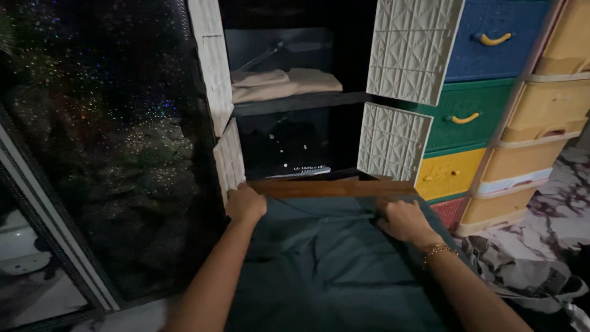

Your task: The person folds shirts on a small wooden table and places them into a storage cabinet.

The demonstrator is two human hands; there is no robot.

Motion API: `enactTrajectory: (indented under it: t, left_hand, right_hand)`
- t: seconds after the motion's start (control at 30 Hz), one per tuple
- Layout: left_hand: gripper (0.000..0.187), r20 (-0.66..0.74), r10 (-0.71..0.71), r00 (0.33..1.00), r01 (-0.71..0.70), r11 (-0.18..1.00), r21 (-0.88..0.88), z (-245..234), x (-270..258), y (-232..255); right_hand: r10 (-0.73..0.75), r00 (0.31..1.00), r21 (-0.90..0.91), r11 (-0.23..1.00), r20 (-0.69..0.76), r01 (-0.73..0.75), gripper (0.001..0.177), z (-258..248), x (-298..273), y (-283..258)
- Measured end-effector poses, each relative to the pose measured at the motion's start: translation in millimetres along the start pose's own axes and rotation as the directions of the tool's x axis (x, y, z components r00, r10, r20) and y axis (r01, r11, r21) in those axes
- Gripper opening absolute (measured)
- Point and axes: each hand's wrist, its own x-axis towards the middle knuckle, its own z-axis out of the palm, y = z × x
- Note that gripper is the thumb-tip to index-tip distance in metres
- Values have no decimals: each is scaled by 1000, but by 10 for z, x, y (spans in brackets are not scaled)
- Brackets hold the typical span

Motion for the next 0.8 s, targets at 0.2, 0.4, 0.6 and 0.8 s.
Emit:
enactTrajectory:
  t: [0.2, 0.4, 0.6, 0.8]
  left_hand:
    - [32, -111, 183, 977, -156, 965, 213, 39, 214, -266]
    - [26, 127, 213, 969, -244, 914, 324, -482, 130, -197]
    - [47, 321, 25, 947, -90, 978, 187, -700, -29, 17]
    - [71, 282, -55, 958, -1, 981, 195, -380, -59, 78]
  right_hand:
    - [-41, 999, 263, 964, -8, 42, 27, 12, 31, 172]
    - [-40, 996, 227, 972, -78, 57, 34, 168, 72, 272]
    - [-183, 933, 133, 963, -309, 233, 38, 294, 102, 419]
    - [61, 971, 170, 985, -231, -22, 28, 526, 214, 756]
